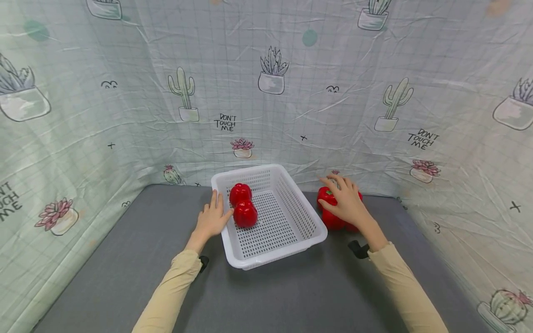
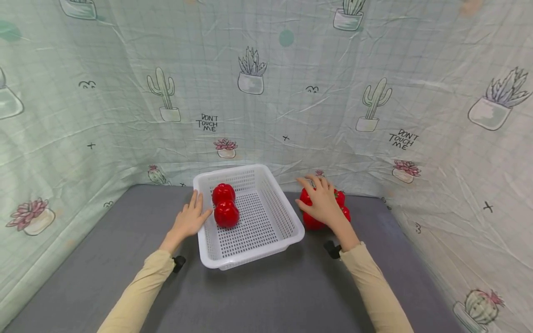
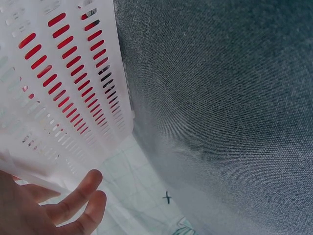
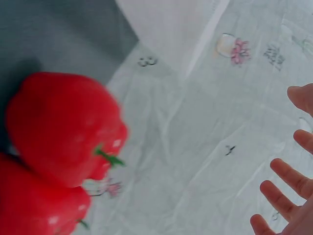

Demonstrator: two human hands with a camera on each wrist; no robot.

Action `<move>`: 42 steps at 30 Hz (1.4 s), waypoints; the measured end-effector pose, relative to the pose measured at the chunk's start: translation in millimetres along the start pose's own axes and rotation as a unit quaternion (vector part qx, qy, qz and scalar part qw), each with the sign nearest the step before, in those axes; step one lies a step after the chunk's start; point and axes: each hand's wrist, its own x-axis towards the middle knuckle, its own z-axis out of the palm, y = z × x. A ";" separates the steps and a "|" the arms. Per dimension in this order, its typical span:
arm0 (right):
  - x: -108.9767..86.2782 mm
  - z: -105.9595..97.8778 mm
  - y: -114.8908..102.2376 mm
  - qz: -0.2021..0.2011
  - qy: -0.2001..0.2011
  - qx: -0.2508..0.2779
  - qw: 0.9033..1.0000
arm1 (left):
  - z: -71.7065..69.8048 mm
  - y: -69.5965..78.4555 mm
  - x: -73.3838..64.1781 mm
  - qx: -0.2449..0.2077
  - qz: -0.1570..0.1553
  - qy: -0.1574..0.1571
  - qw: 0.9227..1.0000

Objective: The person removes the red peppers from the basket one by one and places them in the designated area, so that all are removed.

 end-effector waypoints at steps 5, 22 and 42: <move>21.4 -2.2 -10.6 -0.002 -0.016 0.007 1.000 | -0.6 -0.4 -0.6 0.001 -0.001 -0.002 1.000; 92.8 31.0 -54.1 -0.021 -0.072 0.026 0.997 | -0.8 0.4 -0.8 -0.005 0.004 -0.011 1.000; 115.5 105.4 -100.0 -0.077 -0.134 0.027 0.988 | -1.7 -0.6 0.9 0.000 -0.001 -0.019 1.000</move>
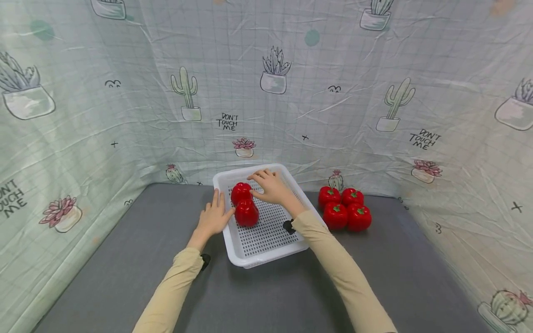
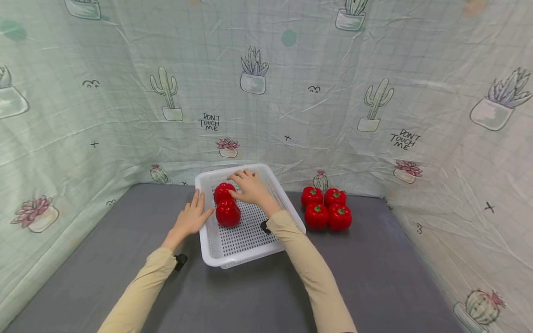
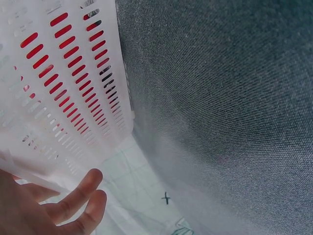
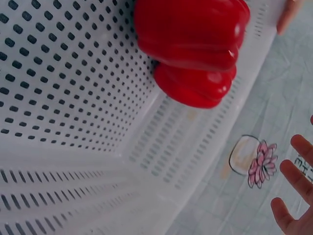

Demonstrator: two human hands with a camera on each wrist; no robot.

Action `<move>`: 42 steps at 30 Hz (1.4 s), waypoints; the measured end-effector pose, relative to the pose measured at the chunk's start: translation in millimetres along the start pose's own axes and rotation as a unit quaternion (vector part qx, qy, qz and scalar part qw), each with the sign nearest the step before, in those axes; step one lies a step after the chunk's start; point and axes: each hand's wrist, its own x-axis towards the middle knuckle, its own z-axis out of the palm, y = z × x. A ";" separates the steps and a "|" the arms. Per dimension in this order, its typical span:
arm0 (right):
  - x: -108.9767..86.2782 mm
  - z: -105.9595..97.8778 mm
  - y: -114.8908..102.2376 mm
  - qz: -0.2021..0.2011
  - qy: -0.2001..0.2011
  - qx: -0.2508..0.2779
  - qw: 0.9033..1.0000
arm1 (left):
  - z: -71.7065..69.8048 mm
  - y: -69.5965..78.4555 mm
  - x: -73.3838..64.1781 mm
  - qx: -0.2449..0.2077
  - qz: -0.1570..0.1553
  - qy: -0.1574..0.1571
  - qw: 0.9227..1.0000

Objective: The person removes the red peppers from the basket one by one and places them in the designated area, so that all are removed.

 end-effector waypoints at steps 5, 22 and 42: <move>3.2 10.4 -8.4 -0.013 -0.020 -0.012 1.000 | -0.5 0.3 -0.3 0.000 0.000 0.002 1.000; 0.9 28.7 -22.5 -0.021 -0.177 -0.096 0.979 | -1.8 2.2 -0.8 0.004 -0.003 -0.002 1.000; -4.7 44.8 -25.6 -0.040 -0.209 -0.121 0.970 | -0.7 1.7 -0.5 0.000 -0.007 0.001 1.000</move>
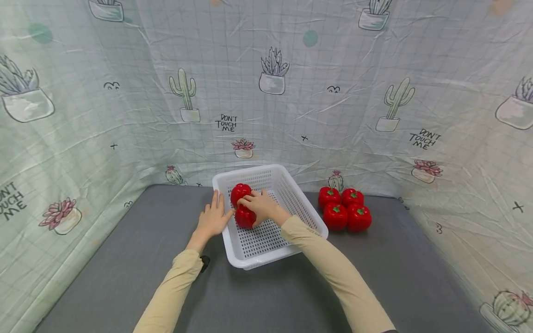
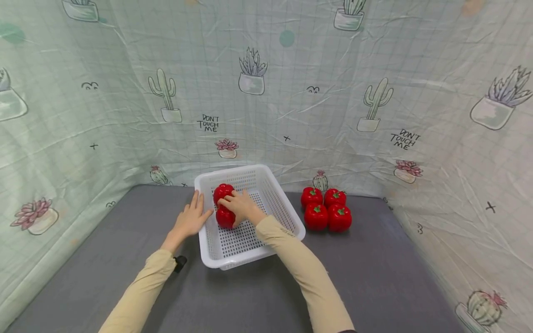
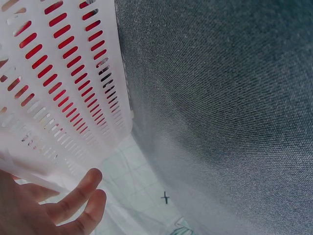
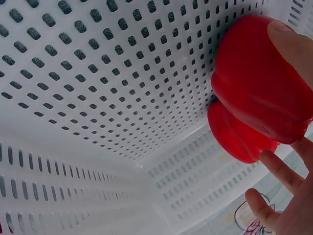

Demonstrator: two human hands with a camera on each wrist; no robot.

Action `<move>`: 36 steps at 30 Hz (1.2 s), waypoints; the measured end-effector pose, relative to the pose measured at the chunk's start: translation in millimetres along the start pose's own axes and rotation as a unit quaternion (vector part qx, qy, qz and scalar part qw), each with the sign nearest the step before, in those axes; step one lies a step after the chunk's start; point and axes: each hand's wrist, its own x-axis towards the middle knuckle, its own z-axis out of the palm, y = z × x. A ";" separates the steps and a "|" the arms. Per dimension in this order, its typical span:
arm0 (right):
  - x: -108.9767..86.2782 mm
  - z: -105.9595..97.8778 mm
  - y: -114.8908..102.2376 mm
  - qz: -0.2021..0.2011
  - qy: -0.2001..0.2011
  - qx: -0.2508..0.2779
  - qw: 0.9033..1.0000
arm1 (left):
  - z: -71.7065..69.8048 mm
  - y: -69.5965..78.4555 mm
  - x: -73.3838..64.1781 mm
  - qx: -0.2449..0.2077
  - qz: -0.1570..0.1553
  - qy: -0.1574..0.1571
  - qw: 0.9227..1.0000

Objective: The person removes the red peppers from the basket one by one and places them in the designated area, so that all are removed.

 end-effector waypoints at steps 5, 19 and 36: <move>-0.3 2.0 -3.4 -0.005 -0.011 -0.038 0.999 | 0.3 0.0 -0.5 0.004 0.003 0.004 1.000; 0.1 1.1 -3.0 0.002 -0.037 0.002 0.999 | 1.4 -1.0 0.2 0.004 0.002 0.007 1.000; -6.2 -2.7 -1.4 0.021 -0.020 0.052 0.998 | 2.1 -1.8 0.4 0.000 0.005 0.010 1.000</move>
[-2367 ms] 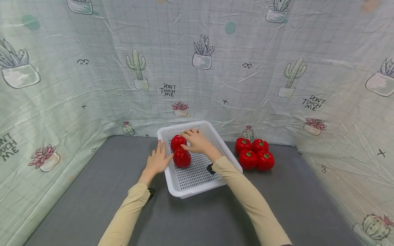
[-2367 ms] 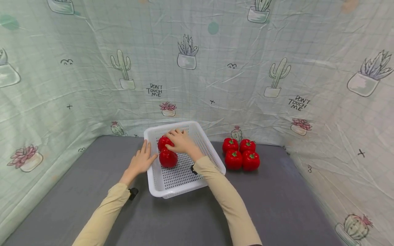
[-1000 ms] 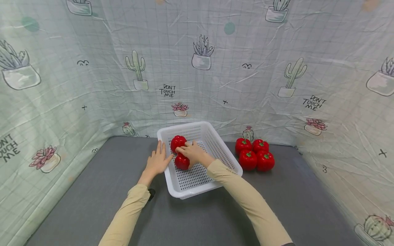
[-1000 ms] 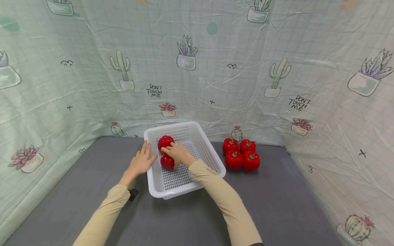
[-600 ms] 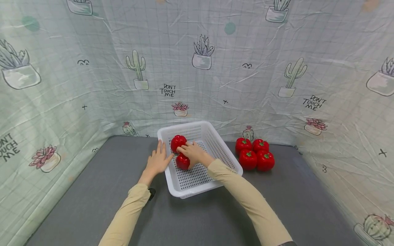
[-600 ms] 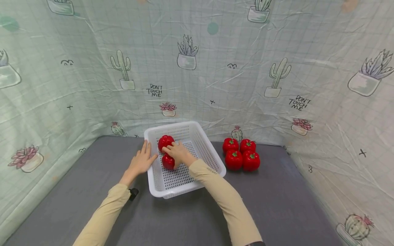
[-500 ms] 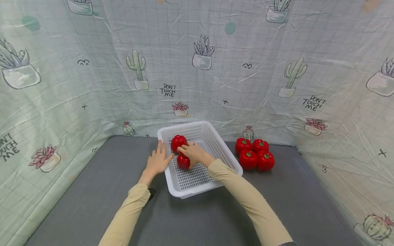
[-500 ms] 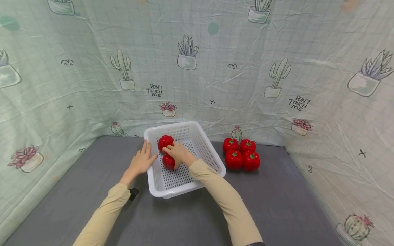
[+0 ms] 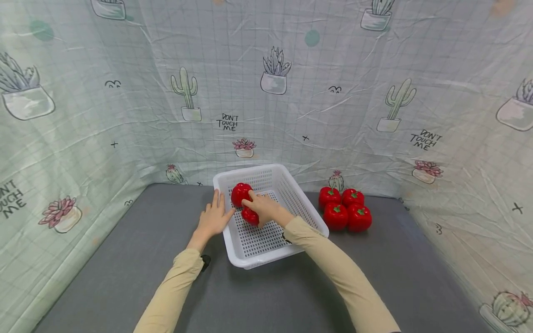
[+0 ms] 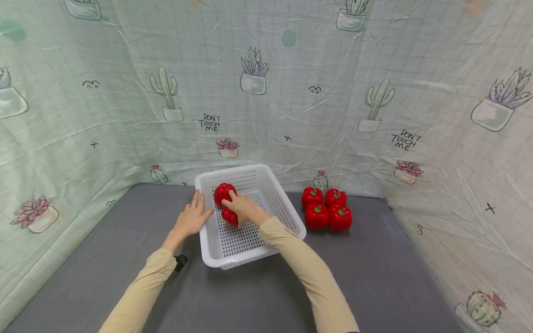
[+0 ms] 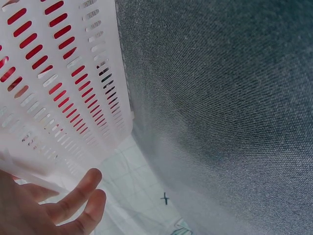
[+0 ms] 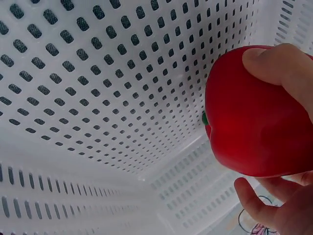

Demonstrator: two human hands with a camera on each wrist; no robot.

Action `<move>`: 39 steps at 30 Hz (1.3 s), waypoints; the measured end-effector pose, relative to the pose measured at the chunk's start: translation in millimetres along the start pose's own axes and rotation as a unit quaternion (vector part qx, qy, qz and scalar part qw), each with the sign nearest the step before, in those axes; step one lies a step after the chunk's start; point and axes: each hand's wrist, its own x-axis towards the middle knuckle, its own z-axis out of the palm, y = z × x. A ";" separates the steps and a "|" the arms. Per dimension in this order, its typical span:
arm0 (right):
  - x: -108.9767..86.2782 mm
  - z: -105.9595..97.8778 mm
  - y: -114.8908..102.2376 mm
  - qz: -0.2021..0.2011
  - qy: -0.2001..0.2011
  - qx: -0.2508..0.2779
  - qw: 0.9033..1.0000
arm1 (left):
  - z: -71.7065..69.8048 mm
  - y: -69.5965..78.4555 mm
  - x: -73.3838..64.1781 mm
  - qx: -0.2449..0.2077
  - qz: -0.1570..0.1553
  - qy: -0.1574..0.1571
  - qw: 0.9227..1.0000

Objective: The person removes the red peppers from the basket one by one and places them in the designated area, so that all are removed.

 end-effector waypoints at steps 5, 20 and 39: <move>-3.7 -2.6 -0.3 -0.019 0.024 -0.023 0.999 | -0.5 0.7 -0.2 0.002 -0.001 -0.002 1.000; -14.8 -16.2 -1.4 -0.040 0.053 -0.080 0.995 | -2.2 0.7 -0.9 0.004 -0.006 -0.006 1.000; -34.7 -26.7 16.5 -0.027 0.123 -0.141 0.982 | -2.8 1.8 -1.8 -0.003 -0.009 -0.011 1.000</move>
